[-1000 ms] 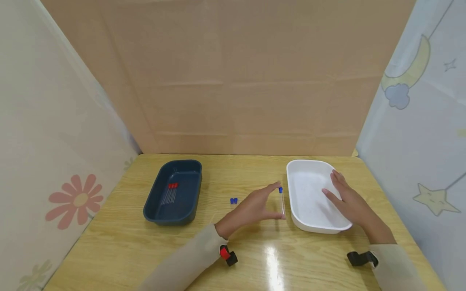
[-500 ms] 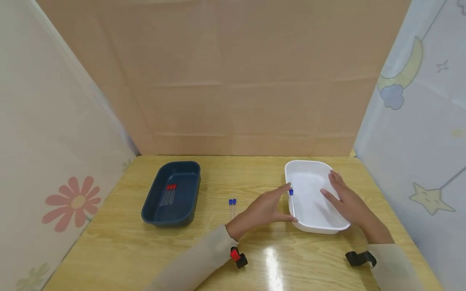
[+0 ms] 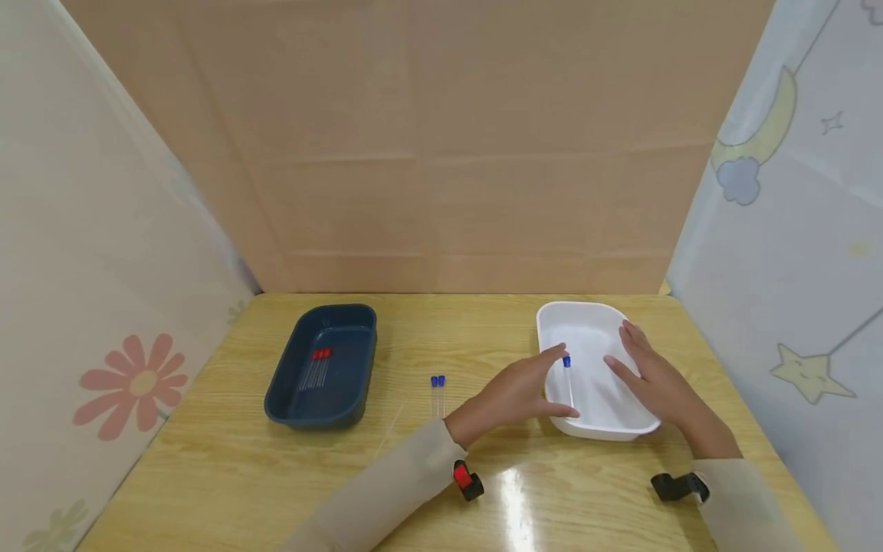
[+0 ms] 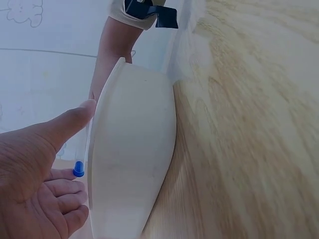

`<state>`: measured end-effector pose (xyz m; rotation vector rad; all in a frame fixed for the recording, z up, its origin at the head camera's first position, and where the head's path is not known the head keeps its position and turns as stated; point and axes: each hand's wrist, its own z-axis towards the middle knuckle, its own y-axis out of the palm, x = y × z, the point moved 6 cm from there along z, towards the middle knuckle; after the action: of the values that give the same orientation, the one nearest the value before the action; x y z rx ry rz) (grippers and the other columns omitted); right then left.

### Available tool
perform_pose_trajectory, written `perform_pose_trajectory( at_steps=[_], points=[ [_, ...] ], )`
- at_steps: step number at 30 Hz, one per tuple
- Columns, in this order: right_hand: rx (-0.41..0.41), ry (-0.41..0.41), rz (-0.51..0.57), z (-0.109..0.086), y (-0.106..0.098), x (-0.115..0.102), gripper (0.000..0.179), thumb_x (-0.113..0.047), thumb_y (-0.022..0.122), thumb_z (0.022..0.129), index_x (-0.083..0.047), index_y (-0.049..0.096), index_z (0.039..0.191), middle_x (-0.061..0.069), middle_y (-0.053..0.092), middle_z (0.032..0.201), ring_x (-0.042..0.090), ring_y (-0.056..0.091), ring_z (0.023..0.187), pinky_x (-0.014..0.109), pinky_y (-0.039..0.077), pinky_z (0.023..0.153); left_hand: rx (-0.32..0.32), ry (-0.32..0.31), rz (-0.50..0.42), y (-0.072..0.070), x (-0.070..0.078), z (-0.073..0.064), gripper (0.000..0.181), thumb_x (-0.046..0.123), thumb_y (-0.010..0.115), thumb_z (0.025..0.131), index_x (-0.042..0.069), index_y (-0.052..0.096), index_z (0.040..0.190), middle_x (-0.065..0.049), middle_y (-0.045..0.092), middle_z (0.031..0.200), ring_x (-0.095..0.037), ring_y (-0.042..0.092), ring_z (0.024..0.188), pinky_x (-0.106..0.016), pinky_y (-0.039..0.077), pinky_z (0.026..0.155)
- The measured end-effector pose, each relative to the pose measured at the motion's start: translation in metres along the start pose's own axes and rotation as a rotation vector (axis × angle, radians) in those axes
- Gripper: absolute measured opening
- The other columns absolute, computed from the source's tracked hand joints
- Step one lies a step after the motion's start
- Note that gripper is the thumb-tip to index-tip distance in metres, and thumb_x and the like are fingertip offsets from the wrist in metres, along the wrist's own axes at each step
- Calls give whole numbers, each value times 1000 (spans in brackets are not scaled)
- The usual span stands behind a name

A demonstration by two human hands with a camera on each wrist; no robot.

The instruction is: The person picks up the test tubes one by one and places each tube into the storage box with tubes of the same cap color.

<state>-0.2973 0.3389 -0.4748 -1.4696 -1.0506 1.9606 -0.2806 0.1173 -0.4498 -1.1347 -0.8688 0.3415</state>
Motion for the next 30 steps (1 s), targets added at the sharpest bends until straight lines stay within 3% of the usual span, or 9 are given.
perform_pose_trajectory(
  at_steps=[12, 18, 19, 22, 26, 30],
  points=[
    [4, -20, 17, 0, -1, -2, 72, -28, 48, 109, 0, 7, 161, 19, -5, 168, 53, -1, 150, 77, 6, 109, -80, 11, 64, 8, 8, 16, 101, 64, 72, 84, 12, 31, 160, 4, 30, 164, -6, 44, 140, -17, 42, 104],
    [22, -45, 38, -1, -2, -4, 66, -24, 45, 110, 6, 11, 159, 27, 0, 166, 53, -1, 150, 74, 4, 112, -73, 30, 157, 11, 14, 25, 97, 66, 73, 81, 13, 39, 155, 1, 35, 162, -6, 41, 142, -16, 48, 96],
    [27, -54, 43, -1, -2, -4, 65, -23, 44, 110, 7, 12, 158, 29, 1, 166, 53, 0, 149, 72, 2, 114, -73, 27, 177, 11, 15, 26, 96, 66, 73, 80, 14, 40, 154, 1, 36, 162, -6, 41, 142, -16, 49, 94],
    [45, -82, 50, -1, -3, -5, 61, -20, 40, 111, 11, 15, 157, 33, 5, 164, 54, 1, 149, 46, -2, 123, -88, 8, 227, 14, 17, 31, 96, 68, 73, 79, 16, 42, 153, 2, 37, 161, -6, 41, 142, -18, 51, 91],
    [58, -112, 49, -1, -3, -6, 57, -17, 37, 111, 14, 17, 155, 35, 7, 163, 54, 2, 149, 13, -5, 110, -119, 0, 277, 21, 20, 39, 97, 69, 72, 79, 16, 42, 154, 3, 36, 162, -6, 39, 143, -20, 50, 95],
    [51, -112, 57, -1, -3, -6, 57, -17, 36, 112, 14, 16, 155, 34, 6, 163, 54, 2, 149, 12, -5, 109, -129, 9, 306, 26, 23, 45, 96, 69, 72, 79, 15, 43, 154, 2, 37, 161, -8, 42, 142, -21, 49, 97]
  ],
)
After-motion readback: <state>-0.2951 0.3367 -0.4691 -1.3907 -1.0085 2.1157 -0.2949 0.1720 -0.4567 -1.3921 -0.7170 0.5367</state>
